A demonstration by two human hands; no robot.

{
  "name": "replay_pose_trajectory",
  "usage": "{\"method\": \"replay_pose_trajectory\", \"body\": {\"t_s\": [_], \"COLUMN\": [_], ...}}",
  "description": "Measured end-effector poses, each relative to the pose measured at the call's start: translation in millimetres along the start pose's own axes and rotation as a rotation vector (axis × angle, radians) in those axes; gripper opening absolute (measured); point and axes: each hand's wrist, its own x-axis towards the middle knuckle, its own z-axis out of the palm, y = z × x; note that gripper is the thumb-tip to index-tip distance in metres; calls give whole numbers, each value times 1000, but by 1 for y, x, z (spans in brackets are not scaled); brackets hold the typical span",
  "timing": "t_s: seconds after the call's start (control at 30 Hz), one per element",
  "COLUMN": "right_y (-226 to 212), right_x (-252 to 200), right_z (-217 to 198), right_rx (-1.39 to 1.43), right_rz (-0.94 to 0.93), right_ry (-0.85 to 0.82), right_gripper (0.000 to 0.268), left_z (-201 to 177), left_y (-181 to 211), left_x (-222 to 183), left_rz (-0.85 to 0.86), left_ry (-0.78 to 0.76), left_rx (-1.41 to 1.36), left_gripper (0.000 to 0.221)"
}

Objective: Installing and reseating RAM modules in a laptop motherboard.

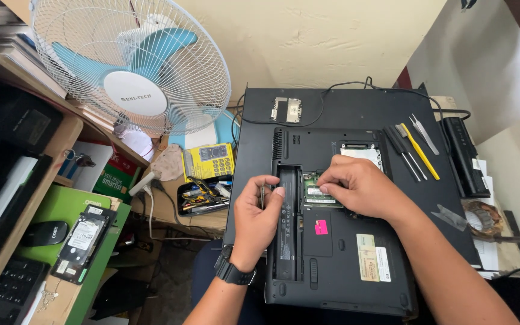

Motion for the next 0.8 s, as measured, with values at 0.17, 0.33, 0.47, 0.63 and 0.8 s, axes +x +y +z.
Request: {"method": "replay_pose_trajectory", "body": {"t_s": [0.17,0.33,0.47,0.63,0.8], "right_y": [2,2,-1,-1,-5], "right_x": [1,2,1,2,2], "right_z": [1,0,0,-1,-2], "right_rx": [-27,-39,-37,-54,-58], "right_rz": [9,9,28,8,19], "right_ry": [-14,-26,-29,-41,-47], "right_gripper": [16,15,15,14,14], "left_z": [-1,0,-2,-1,-1], "left_y": [0,4,1,-1,3], "left_x": [0,0,0,1,1], "left_rz": [4,1,-2,1,-7], "left_ry": [2,4,0,6,3], "left_rx": [9,13,16,23,20], "left_gripper": [14,14,14,15,14]}}
